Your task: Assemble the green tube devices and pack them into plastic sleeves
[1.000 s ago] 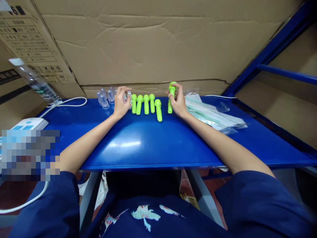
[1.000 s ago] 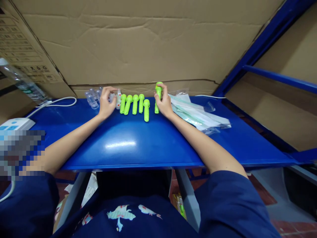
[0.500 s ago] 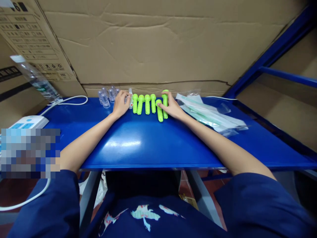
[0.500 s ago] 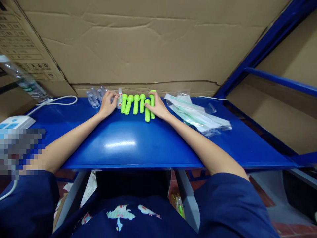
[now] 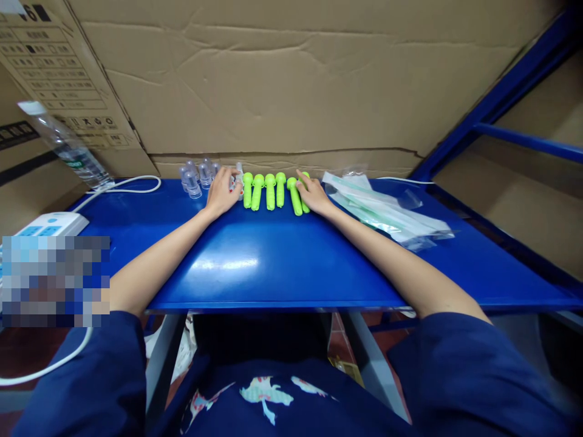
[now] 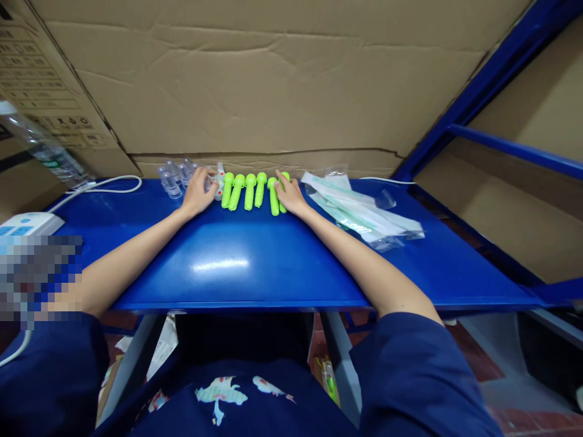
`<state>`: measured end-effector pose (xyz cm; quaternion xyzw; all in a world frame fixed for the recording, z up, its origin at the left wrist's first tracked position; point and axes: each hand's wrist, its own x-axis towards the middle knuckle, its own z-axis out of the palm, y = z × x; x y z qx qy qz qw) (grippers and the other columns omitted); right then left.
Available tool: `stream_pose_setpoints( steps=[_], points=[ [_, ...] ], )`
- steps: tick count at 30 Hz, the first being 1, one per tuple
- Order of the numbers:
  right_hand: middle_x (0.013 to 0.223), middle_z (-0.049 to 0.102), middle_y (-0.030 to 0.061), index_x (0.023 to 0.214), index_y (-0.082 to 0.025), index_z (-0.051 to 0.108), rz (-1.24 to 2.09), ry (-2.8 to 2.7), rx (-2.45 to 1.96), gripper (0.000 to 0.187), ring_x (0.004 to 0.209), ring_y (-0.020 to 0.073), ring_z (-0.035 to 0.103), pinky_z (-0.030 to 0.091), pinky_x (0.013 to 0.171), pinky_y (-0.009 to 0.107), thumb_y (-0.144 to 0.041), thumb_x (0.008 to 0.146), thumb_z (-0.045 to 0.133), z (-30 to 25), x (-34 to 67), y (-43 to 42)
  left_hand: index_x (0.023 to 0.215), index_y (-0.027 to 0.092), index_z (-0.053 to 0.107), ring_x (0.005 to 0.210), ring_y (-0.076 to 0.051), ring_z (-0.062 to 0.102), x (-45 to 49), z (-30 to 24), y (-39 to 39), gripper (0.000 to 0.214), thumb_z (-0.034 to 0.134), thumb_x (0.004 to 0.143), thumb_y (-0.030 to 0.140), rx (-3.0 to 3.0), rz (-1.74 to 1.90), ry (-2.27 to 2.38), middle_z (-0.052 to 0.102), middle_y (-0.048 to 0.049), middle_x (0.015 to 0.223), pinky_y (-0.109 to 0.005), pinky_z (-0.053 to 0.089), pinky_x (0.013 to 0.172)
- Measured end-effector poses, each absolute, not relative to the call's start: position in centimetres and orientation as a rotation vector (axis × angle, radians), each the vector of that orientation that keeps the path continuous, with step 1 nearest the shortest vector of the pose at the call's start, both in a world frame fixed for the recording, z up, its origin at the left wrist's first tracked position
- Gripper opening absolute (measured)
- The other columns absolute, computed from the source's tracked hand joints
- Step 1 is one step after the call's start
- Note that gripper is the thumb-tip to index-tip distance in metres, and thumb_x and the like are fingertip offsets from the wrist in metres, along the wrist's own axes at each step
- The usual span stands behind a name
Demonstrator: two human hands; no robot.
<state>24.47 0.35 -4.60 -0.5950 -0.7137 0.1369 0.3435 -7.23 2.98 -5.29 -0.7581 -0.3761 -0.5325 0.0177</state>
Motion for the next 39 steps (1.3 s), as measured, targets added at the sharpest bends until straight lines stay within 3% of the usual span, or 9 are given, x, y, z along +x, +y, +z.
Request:
stream_pose_setpoints(
  steps=[3,6,9,13,18,22,31,35,39],
  points=[
    [0.157,0.053,0.0178,0.159,-0.016,0.049,0.368,-1.852,-1.597,0.062,0.157,0.0370,0.033,0.024,0.128,0.062,-0.043,0.106,0.034,-4.7,24.7,0.7,0.107,0.023,0.068,0.104,-0.029,0.066,-7.2,-5.2,2.7,0.034,0.071,0.089,0.052,-2.352,-1.618,-1.172,0.068,-0.0113,0.110,-0.050,0.054,0.101],
    [0.166,0.041,0.0170,0.157,-0.018,0.052,0.293,-1.849,-1.585,0.066,0.160,0.0417,0.024,0.019,0.126,0.069,-0.055,0.106,0.035,-4.7,24.6,0.2,0.107,0.023,0.067,0.103,-0.028,0.066,-7.2,-4.9,2.3,0.027,0.071,0.090,0.043,-2.345,-1.593,-1.176,0.069,-0.0099,0.109,-0.046,0.055,0.100],
    [0.172,0.030,0.0183,0.153,-0.015,0.055,0.097,-1.948,-1.463,0.068,0.157,0.0433,0.030,0.024,0.124,0.070,-0.059,0.106,0.034,-4.0,23.4,-1.5,0.108,0.022,0.067,0.105,-0.027,0.066,-7.2,-4.3,1.6,0.020,0.066,0.093,0.035,-2.361,-1.512,-1.236,0.069,-0.0093,0.109,-0.044,0.055,0.100],
    [0.170,0.036,0.0149,0.157,-0.020,0.051,-0.049,-2.356,-1.171,0.057,0.152,0.0373,0.040,0.030,0.123,0.065,-0.045,0.108,0.036,-2.9,20.2,-5.0,0.112,0.021,0.067,0.112,-0.026,0.066,-7.0,-3.3,0.4,0.019,0.062,0.096,0.029,-2.418,-1.360,-1.357,0.069,-0.0108,0.117,-0.042,0.053,0.105],
    [0.173,0.030,0.0102,0.161,-0.026,0.047,-0.011,-2.714,-1.049,0.054,0.159,0.0348,0.032,0.032,0.123,0.060,-0.040,0.110,0.037,-2.5,17.6,-7.3,0.114,0.022,0.068,0.119,-0.028,0.066,-6.7,-2.8,-0.1,0.020,0.060,0.098,0.031,-2.466,-1.308,-1.351,0.069,-0.0116,0.121,-0.043,0.051,0.107],
    [0.171,0.035,0.0124,0.161,-0.025,0.047,-0.010,-2.730,-1.097,0.053,0.155,0.0334,0.039,0.034,0.122,0.058,-0.039,0.112,0.035,-2.3,17.9,-7.1,0.115,0.022,0.068,0.120,-0.028,0.067,-6.7,-2.9,-0.2,0.020,0.062,0.098,0.030,-2.448,-1.291,-1.377,0.069,-0.0115,0.122,-0.042,0.052,0.107],
    [0.164,0.045,0.0213,0.153,-0.008,0.052,-0.143,-2.595,-1.207,0.053,0.149,0.0383,0.045,0.037,0.119,0.059,-0.034,0.107,0.044,-1.0,18.0,-6.8,0.126,0.019,0.065,0.123,-0.031,0.065,-6.7,-2.9,-0.6,0.030,0.052,0.100,0.027,-2.345,-1.263,-1.463,0.067,-0.0150,0.129,-0.048,0.050,0.110],
    [0.144,0.063,0.0231,0.141,-0.008,0.059,-0.146,-2.598,-1.196,0.044,0.134,0.0394,0.059,0.045,0.112,0.058,-0.028,0.104,0.045,0.4,15.6,-5.8,0.126,0.018,0.063,0.125,-0.031,0.064,-6.7,-3.1,-0.4,0.032,0.046,0.099,0.020,-2.349,-1.256,-1.485,0.066,-0.0156,0.129,-0.048,0.049,0.113],
    [0.127,0.071,0.0237,0.137,-0.010,0.057,0.047,-2.500,-1.417,0.039,0.117,0.0389,0.070,0.055,0.099,0.053,-0.022,0.101,0.047,1.4,11.9,-4.3,0.124,0.017,0.063,0.126,-0.031,0.063,-6.6,-2.8,-0.6,0.032,0.050,0.095,0.013,-2.352,-1.196,-1.542,0.066,-0.0153,0.127,-0.046,0.050,0.112]
  ],
)
